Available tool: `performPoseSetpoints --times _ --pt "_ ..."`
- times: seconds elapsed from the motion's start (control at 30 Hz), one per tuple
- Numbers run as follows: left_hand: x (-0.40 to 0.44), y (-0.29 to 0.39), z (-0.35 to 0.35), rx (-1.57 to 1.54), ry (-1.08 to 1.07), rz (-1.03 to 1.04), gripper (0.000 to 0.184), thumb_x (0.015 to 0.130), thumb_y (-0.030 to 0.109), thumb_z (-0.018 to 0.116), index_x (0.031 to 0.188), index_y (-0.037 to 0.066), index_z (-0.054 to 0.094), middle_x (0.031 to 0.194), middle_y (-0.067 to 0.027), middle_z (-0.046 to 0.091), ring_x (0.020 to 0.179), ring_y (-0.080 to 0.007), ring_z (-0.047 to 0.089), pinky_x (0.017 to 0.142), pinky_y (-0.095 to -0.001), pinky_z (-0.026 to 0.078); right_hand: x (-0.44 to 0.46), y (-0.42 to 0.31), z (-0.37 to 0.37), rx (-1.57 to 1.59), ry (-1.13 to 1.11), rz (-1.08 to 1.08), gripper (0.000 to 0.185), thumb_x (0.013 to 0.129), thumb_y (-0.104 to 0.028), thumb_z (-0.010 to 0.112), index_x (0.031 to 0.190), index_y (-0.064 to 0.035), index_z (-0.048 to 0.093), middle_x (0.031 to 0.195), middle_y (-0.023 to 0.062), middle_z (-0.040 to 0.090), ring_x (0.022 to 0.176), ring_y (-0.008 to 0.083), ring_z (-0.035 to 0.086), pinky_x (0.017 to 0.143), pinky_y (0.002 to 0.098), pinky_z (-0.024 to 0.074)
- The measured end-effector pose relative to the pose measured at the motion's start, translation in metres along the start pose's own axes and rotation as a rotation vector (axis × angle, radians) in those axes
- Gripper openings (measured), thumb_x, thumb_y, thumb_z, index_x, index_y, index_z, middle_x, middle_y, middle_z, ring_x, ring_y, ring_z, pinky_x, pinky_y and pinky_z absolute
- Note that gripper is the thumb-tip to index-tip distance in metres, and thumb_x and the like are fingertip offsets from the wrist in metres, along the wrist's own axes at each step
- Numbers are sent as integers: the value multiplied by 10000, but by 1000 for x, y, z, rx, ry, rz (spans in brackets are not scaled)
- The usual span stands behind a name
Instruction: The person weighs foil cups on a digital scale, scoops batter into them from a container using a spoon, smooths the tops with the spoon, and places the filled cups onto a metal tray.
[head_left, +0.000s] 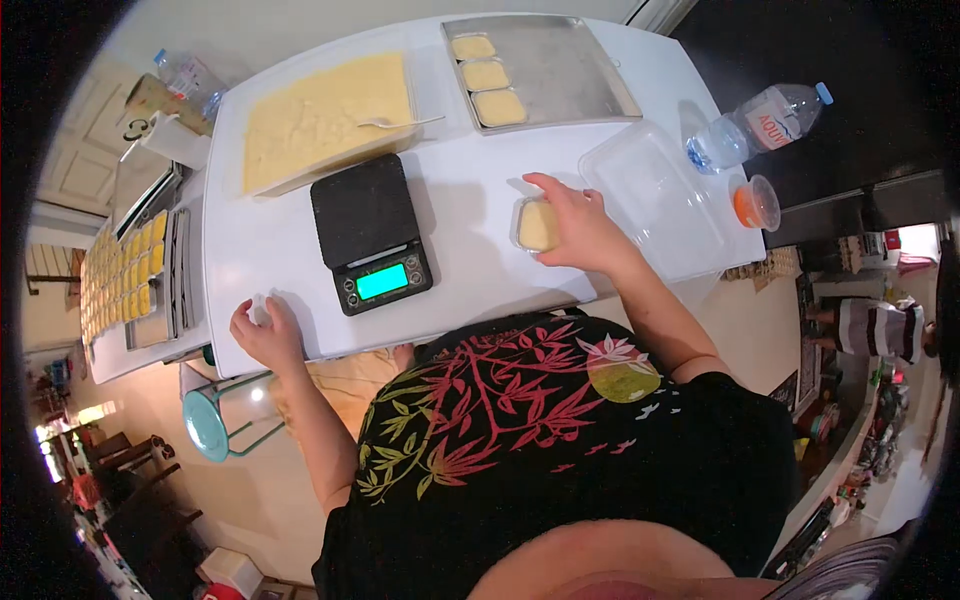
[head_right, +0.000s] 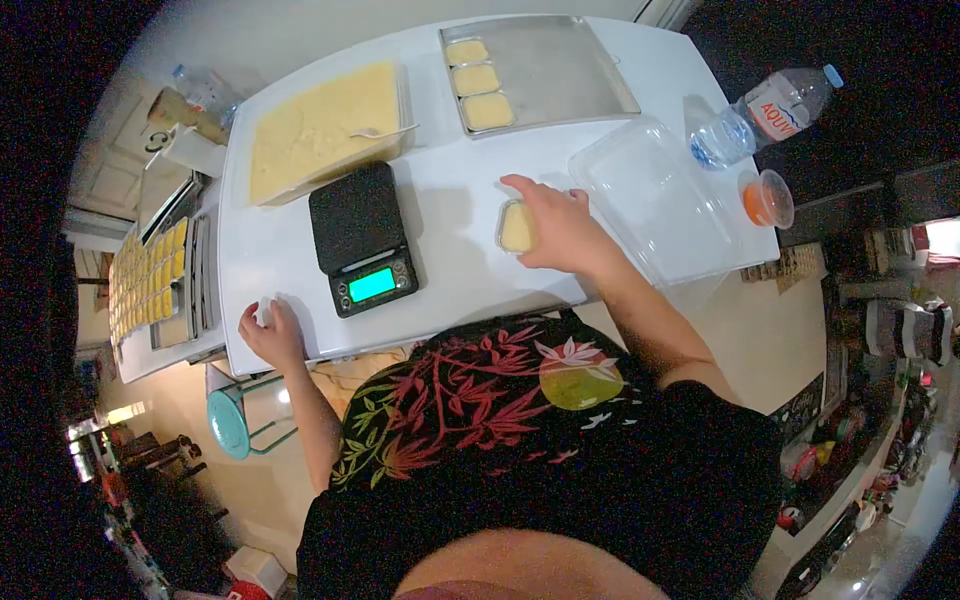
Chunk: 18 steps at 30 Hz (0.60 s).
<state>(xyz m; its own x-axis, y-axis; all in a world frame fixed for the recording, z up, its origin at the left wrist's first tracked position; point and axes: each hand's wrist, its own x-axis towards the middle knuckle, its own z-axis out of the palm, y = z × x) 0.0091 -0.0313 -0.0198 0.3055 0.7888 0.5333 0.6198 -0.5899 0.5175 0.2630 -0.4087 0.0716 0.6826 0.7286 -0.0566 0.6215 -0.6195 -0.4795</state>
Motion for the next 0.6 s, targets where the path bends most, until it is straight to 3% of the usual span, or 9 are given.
performPoseSetpoints --times 0.13,0.23,0.3,0.37,0.6 --pt "0 3 -3 3 -15 9 328 779 201 692 1015 3 579 1048 -204 549 987 -382 537 873 -449 435 17 4 -28 76 -130 51 994 572 -171 813 1422 -191 299 1170 161 590 1052 341 605 963 446 413" --pt "1 3 -3 -8 -18 12 327 777 198 689 1005 -6 574 1034 -206 547 973 -386 538 866 -454 435 51 23 -65 192 -113 -31 991 576 -120 805 1421 -198 293 1152 166 589 1013 336 613 914 405 461" --pt "0 5 -3 -8 -24 2 325 783 197 687 1011 -8 579 1037 -204 550 977 -375 539 865 -446 440 89 38 -86 105 -5 -89 1003 569 -69 795 1421 -207 283 1111 157 589 968 319 609 853 372 494" --pt "-1 2 -3 4 -24 -1 323 796 197 684 1026 -10 592 1051 -199 555 988 -353 541 866 -427 449 136 51 -110 109 13 -198 998 575 -66 793 1419 -209 280 1098 157 575 969 309 596 862 377 496" --pt "-1 12 -5 21 -18 -17 302 769 164 662 995 -8 557 1019 -202 541 966 -384 529 863 -457 433 301 59 -135 48 -53 -155 1062 515 -6 821 1418 -141 279 1157 151 551 996 295 583 849 388 508"
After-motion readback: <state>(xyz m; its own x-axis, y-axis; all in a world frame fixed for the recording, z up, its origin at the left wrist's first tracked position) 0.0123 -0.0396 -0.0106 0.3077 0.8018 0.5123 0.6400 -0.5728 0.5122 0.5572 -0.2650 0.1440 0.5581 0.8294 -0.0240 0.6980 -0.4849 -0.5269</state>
